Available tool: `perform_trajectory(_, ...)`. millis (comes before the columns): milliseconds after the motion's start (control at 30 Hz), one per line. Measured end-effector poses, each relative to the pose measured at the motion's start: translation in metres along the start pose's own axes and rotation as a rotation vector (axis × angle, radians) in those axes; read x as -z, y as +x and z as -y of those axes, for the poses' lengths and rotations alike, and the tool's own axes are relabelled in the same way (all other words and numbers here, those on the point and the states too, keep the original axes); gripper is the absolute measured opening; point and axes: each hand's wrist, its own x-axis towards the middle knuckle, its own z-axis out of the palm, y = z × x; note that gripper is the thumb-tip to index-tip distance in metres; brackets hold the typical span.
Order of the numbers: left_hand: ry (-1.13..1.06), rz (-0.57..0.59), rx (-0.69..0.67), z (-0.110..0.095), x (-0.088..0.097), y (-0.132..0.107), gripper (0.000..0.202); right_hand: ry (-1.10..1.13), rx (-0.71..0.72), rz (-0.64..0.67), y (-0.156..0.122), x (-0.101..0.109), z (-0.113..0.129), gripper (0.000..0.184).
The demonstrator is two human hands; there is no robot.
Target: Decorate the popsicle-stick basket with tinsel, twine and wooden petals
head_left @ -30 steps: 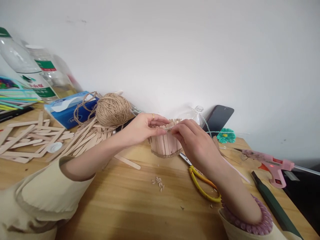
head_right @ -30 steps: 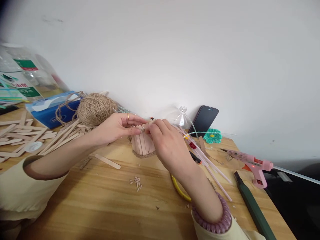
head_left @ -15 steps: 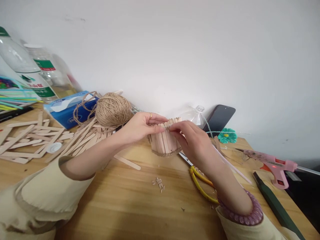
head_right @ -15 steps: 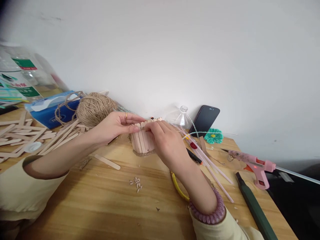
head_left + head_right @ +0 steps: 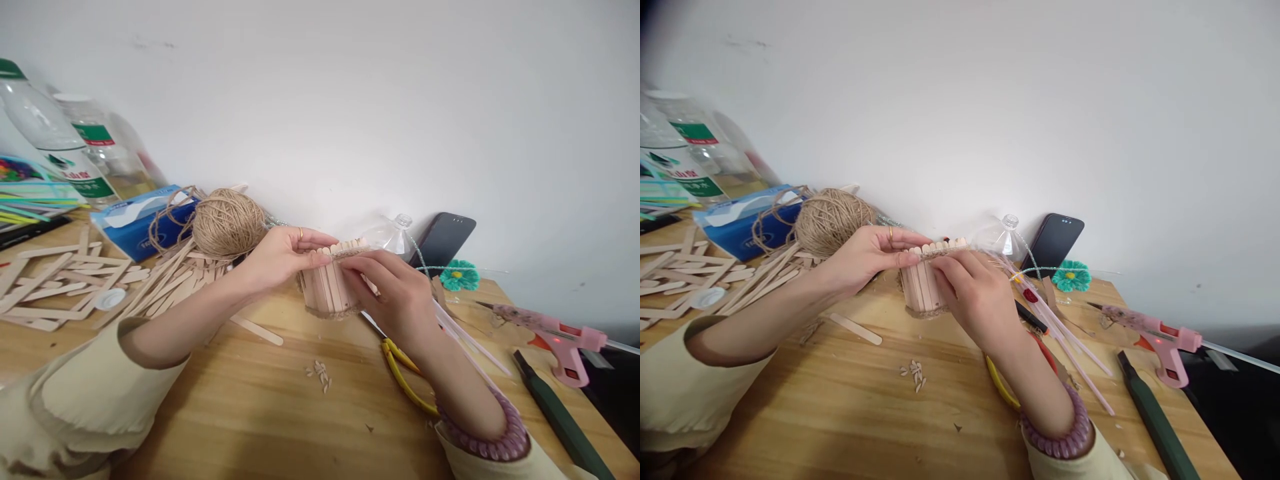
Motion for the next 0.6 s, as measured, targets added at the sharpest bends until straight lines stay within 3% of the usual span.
perform_trajectory(600, -0.024, -0.059, -0.005, -0.0059, -0.0036, -0.0060, 0.032, -0.077, 0.024, -0.090, 0.0009, 0.0070, 0.0046, 0.012)
